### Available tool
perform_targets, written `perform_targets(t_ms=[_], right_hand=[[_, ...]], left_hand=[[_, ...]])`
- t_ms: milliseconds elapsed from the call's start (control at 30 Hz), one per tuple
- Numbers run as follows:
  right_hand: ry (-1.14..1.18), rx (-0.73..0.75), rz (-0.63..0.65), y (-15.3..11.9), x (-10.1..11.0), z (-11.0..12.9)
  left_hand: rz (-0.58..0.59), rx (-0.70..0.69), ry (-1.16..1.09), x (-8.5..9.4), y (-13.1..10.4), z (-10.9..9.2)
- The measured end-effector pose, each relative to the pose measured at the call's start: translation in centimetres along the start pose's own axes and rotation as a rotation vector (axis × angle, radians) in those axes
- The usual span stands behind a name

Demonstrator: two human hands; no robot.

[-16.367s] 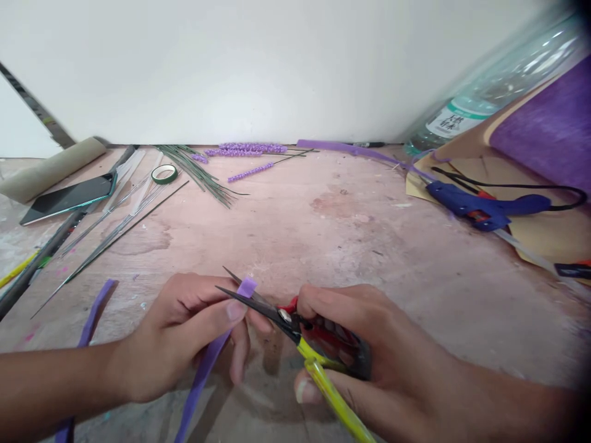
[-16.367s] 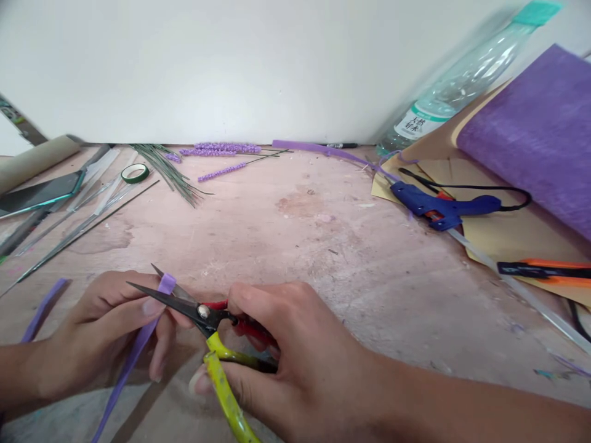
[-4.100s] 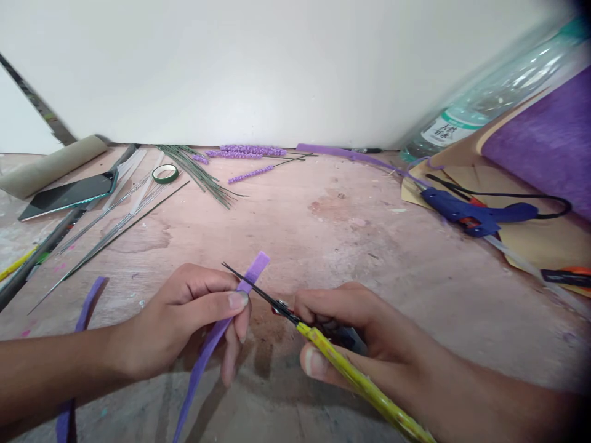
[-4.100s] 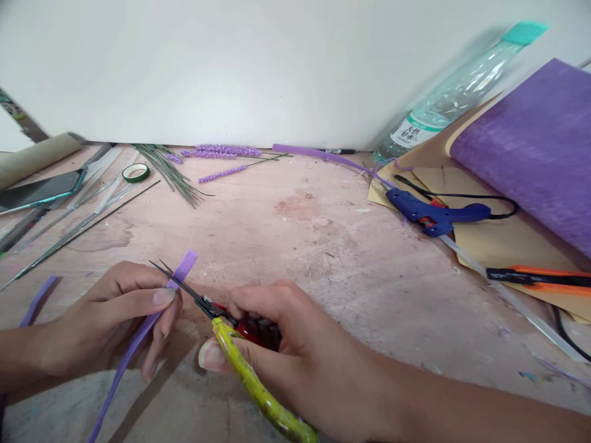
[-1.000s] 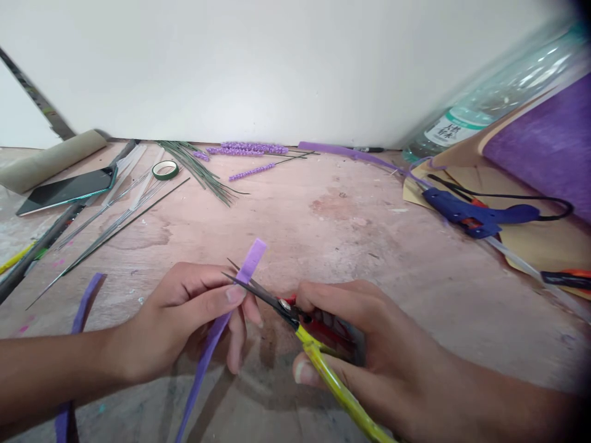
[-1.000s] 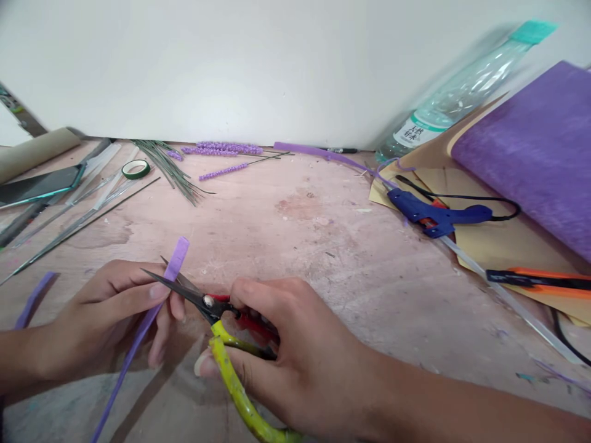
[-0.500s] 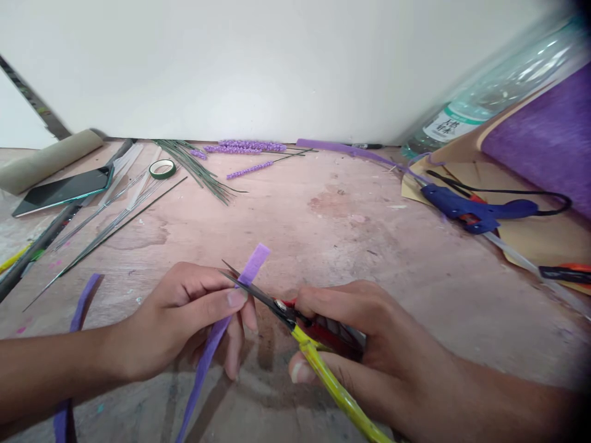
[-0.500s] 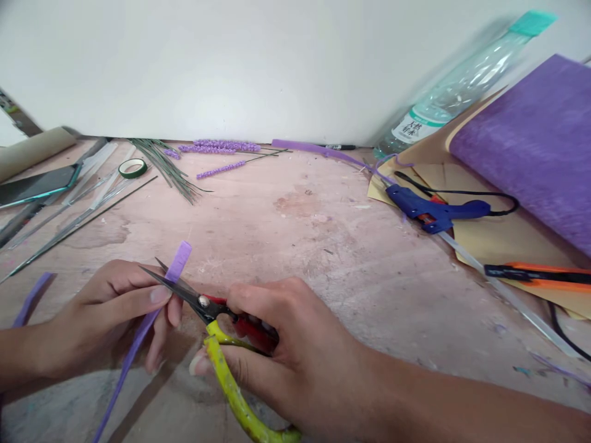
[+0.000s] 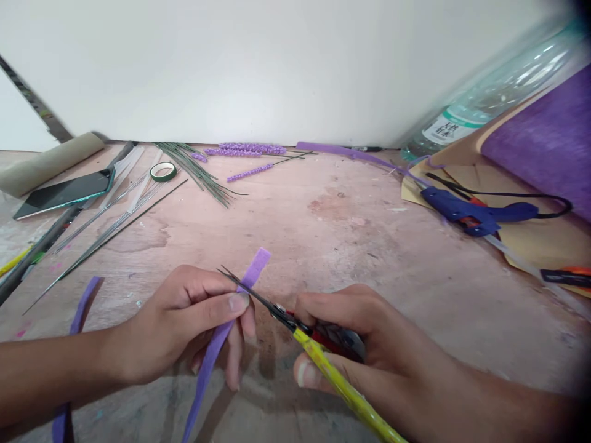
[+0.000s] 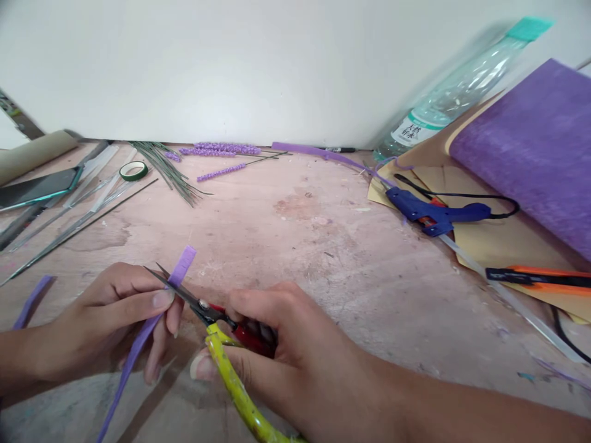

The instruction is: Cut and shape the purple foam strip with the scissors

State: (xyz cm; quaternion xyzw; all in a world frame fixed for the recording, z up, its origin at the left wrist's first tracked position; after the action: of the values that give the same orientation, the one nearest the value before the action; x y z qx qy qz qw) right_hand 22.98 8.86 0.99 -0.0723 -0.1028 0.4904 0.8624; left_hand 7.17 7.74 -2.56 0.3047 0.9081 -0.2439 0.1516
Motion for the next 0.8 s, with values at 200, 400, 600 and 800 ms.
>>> perform_targets(t_ms=[200, 400, 600, 800], right_hand=[[0.026, 0.006, -0.015, 0.0, 0.0, 0.0], [0.056, 0.011, 0.019, 0.1, -0.2, 0.2], [-0.046, 0.033, -0.016, 0.3, 0.0, 0.3], [-0.485, 0.209, -0.288, 0.0, 1.6, 0.5]], left_hand=[[0.003, -0.003, 0.016, 0.0, 0.0, 0.1], [0.025, 0.016, 0.006, 0.1, 0.1, 0.3], [0.018, 0.016, 0.015, -0.3, 0.0, 0.3], [-0.131, -0.111, 0.623, 1.9, -0.6, -5.6]])
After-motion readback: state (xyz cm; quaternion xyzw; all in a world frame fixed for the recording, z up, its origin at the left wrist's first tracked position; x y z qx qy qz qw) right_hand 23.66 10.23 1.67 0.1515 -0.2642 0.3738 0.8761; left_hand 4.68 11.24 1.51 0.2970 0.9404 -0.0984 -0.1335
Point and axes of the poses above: each hand's wrist, its own y-axis towards the middle knuckle, its own x-axis out of the back of the hand, z = x × y, the point moved 6 cm from there along y, towards the middle knuckle, and after that the axes turned 5 degrees about z, right-handed, at the moved point
